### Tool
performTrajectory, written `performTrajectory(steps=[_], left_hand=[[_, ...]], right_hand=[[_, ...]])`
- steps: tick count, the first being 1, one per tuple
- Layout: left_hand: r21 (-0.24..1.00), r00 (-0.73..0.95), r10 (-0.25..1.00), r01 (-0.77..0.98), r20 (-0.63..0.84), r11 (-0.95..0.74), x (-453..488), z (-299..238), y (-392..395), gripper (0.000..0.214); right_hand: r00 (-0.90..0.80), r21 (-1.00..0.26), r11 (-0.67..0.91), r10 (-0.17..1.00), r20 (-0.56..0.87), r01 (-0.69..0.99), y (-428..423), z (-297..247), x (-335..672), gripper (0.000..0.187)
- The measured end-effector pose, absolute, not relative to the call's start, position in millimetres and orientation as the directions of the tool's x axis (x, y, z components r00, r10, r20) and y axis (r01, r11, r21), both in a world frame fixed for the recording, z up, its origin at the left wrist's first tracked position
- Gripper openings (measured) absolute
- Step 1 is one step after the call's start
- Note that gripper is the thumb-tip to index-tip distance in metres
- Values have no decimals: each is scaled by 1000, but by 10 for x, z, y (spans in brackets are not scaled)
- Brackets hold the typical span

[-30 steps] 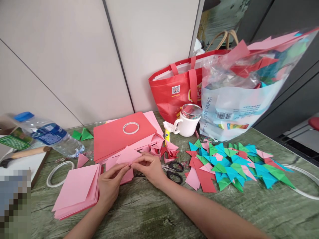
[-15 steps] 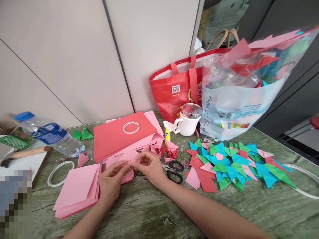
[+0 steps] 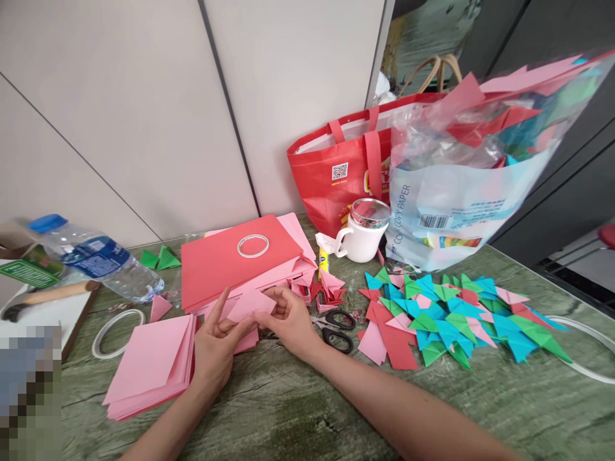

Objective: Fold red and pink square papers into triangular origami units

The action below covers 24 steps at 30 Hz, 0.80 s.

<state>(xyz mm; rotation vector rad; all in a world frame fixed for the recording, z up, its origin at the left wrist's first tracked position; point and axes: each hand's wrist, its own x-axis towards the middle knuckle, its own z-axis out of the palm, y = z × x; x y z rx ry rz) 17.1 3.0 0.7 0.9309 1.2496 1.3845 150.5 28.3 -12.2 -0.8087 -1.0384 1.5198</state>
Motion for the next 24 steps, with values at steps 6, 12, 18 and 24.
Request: performTrajectory(steps=[6, 12, 18, 24], left_hand=[[972, -193, 974, -222, -117, 73, 154, -45, 74, 64], [968, -175, 979, -244, -109, 64, 140, -81, 94, 35], [973, -229, 970, -228, -77, 24, 142, -65, 100, 32], [973, -217, 974, -232, -72, 21, 141, -72, 96, 29]], right_hand=[[-146, -942, -49, 989, 1, -333, 290, -124, 1504, 34], [-140, -940, -47, 990, 0, -339, 293, -154, 1505, 36], [-158, -948, -13, 987, 39, -318, 282, -186, 1485, 33], [-161, -958, -13, 986, 35, -285, 275, -174, 1500, 24]])
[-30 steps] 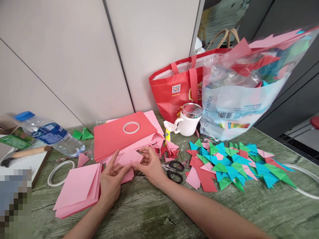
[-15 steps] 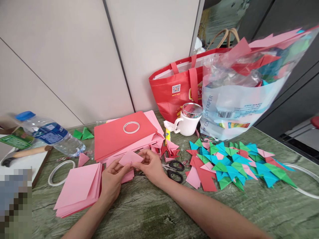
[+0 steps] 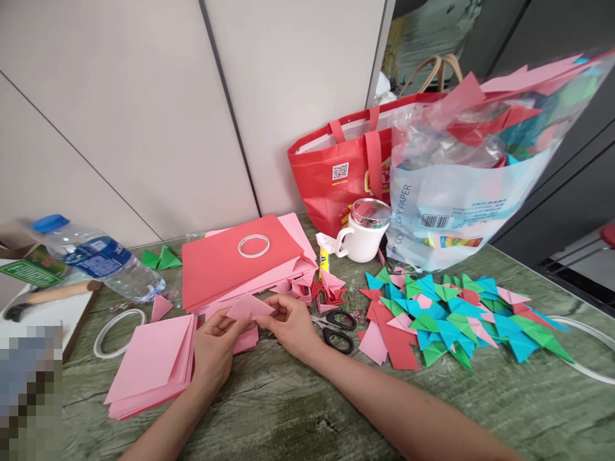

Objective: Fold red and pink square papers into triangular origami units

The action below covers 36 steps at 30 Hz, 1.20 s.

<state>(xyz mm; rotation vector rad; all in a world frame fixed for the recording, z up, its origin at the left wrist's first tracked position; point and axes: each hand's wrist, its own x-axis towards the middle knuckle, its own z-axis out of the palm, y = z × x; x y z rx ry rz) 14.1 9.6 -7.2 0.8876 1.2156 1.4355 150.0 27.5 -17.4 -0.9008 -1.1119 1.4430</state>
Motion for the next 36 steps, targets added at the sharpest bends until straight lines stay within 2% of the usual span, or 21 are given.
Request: performTrajectory(steps=[3, 9, 15, 20, 25, 28, 36], left_hand=[[974, -213, 973, -224, -86, 37, 144, -57, 86, 29], [979, -213, 975, -206, -58, 14, 146, -39, 94, 29], [987, -194, 981, -161, -22, -10, 131, -91, 94, 27], [988, -180, 984, -153, 4, -32, 144, -75, 83, 29], [993, -183, 983, -112, 9, -30, 145, -60, 80, 27], [997, -162, 987, -72, 13, -25, 134, -68, 72, 20], [995, -148, 989, -95, -21, 7, 144, -53, 58, 21]], right_hand=[[-201, -957, -24, 979, 36, -289, 279, -186, 1511, 22], [-160, -963, -21, 987, 23, -270, 278, -178, 1495, 31], [-195, -971, -3, 980, 45, -240, 242, -124, 1487, 20], [-130, -978, 115, 982, 139, -175, 237, -123, 1496, 14], [-130, -960, 60, 987, 98, -272, 239, -127, 1490, 19], [-147, -964, 77, 982, 117, -254, 235, -125, 1490, 15], [-167, -969, 56, 981, 99, -242, 220, -97, 1493, 18]])
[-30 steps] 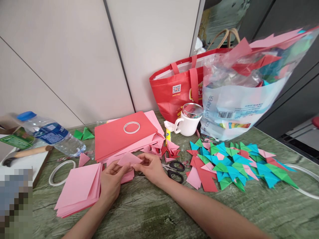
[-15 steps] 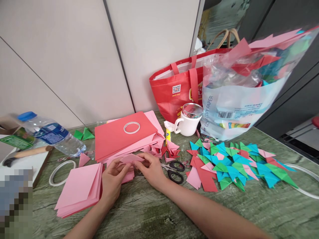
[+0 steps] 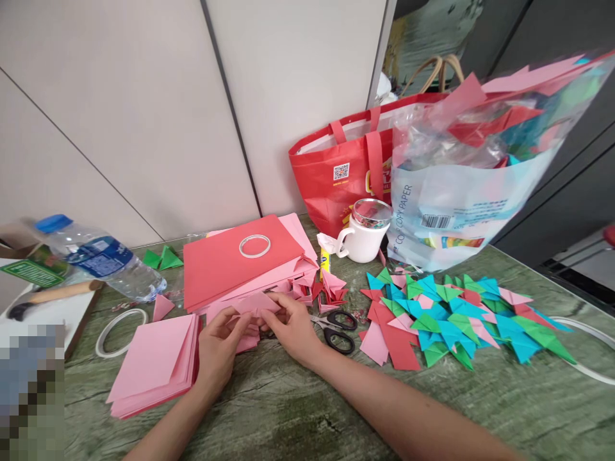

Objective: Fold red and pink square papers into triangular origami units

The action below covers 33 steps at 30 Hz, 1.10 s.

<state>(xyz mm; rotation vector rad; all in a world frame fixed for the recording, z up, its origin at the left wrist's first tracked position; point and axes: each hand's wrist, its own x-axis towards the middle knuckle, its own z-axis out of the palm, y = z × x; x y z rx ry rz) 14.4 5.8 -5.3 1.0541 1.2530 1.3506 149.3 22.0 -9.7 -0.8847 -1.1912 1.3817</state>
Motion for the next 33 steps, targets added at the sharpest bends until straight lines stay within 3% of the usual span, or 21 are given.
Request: performTrajectory(steps=[4, 10, 14, 18, 21, 27, 33], left_hand=[[998, -146, 989, -53, 18, -26, 118, -93, 67, 20], [986, -251, 956, 98, 155, -134, 87, -116, 77, 16], [976, -249, 954, 179, 169, -126, 97, -75, 66, 12], [984, -201, 967, 120, 155, -132, 122, -55, 48, 20], [986, -190, 967, 53, 167, -160, 131, -60, 33, 28], [956, -139, 953, 156, 269, -247, 95, -71, 34, 13], [959, -201, 947, 181, 251, -216, 93, -65, 46, 11]], right_hand=[[-183, -962, 136, 966, 182, -235, 224, -109, 1497, 9], [-184, -952, 201, 952, 246, -232, 208, -111, 1525, 22], [-197, -937, 289, 925, 326, -195, 206, -100, 1541, 14], [-159, -917, 350, 911, 381, -191, 223, -106, 1546, 9], [-134, -911, 371, 908, 396, -178, 232, -110, 1546, 9], [-115, -902, 388, 904, 413, -189, 232, -110, 1528, 13], [-98, -919, 347, 924, 369, -186, 239, -114, 1531, 6]])
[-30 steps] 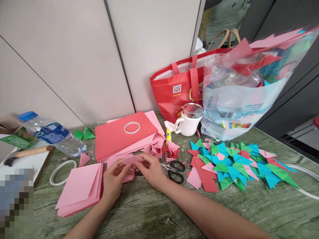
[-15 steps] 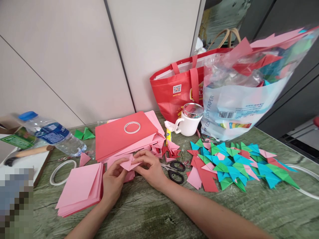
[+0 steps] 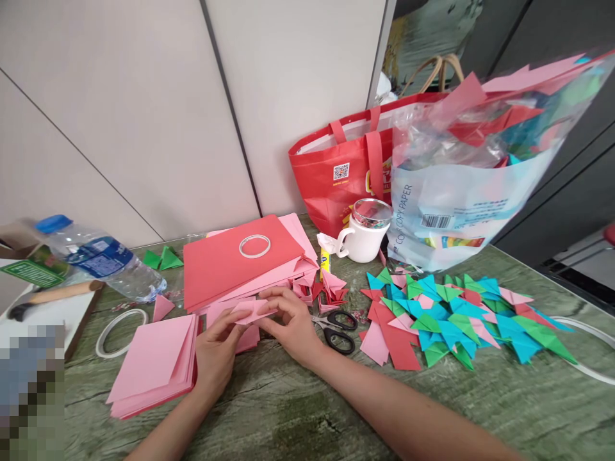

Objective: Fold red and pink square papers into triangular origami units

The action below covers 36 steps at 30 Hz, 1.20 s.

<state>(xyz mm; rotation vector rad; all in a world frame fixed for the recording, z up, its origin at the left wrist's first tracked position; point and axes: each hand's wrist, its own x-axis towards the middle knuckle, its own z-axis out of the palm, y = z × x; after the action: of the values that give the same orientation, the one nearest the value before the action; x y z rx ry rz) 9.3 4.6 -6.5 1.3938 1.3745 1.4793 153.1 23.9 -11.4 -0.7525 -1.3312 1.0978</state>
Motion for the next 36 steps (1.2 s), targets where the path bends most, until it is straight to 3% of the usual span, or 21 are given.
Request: performTrajectory(steps=[7, 14, 19, 23, 26, 36], left_hand=[[984, -279, 945, 93, 171, -150, 94, -58, 34, 13], [982, -323, 933, 153, 160, -115, 111, -12, 11, 12], [997, -293, 953, 9, 70, -71, 133, -4, 19, 37], [996, -240, 968, -24, 76, -84, 135, -19, 38, 17], [991, -213, 970, -38, 119, -130, 133, -13, 48, 6], [996, -218, 973, -36, 77, -87, 125, -33, 52, 17]], right_hand=[[-71, -939, 245, 961, 268, -241, 277, -142, 1520, 10], [-48, -957, 225, 970, 237, -180, 277, -119, 1534, 10], [-85, -965, 124, 985, 147, -231, 266, -131, 1534, 27], [-70, -960, 265, 960, 271, -92, 247, -115, 1538, 9], [-88, -944, 328, 940, 330, -32, 229, -95, 1540, 7], [-75, -982, 164, 982, 171, -90, 227, -104, 1520, 21]])
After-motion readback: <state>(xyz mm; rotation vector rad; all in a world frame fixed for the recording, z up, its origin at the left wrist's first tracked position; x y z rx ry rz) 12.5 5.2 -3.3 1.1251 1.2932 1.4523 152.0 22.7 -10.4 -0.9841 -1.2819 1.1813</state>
